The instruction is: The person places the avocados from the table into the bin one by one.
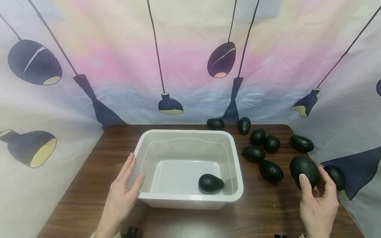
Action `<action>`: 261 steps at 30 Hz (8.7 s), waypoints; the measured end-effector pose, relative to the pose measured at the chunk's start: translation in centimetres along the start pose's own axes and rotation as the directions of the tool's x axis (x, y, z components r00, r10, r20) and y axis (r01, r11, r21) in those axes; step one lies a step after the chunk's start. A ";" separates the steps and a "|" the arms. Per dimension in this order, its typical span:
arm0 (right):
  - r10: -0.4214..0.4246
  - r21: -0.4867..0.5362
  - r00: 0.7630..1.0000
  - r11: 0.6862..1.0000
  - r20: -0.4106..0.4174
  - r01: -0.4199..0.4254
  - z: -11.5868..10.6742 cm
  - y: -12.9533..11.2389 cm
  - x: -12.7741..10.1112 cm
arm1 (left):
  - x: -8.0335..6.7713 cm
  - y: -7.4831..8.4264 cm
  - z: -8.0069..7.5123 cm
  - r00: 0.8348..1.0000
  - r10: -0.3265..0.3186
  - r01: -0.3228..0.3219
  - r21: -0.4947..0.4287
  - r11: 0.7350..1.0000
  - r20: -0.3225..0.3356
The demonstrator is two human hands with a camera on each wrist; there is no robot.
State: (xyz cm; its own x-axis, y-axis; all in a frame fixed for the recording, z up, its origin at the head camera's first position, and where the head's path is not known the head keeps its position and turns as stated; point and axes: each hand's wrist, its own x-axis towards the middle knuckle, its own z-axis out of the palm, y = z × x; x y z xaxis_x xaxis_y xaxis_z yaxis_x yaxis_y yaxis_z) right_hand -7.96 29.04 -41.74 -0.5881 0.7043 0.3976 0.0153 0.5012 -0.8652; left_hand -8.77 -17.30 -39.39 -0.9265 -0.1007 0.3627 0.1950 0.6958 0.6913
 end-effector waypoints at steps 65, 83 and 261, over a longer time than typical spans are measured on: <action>-0.678 0.571 0.647 0.701 0.348 0.427 3.2 -11.8 -7.3 | -0.2 0.0 0.0 1.000 -0.020 0.020 -0.007 1.000 -0.003; -0.698 0.613 0.604 0.682 0.384 0.399 4.6 -12.0 -8.2 | -0.1 0.0 0.0 1.000 -0.029 0.029 -0.009 1.000 0.000; -0.278 0.091 0.914 0.961 0.297 0.263 2.8 -6.5 -1.4 | 0.2 -0.4 -0.1 0.998 0.057 -0.058 -0.049 0.997 -0.017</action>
State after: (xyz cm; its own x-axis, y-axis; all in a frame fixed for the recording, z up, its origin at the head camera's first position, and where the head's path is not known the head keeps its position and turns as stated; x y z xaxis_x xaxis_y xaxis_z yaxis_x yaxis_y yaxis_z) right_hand -9.49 23.39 -37.49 -0.7814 0.3552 0.5131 -0.2134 0.6205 -0.7546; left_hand -9.04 -17.71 -39.52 -0.9081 -0.0733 0.4123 0.2639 0.6644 0.6992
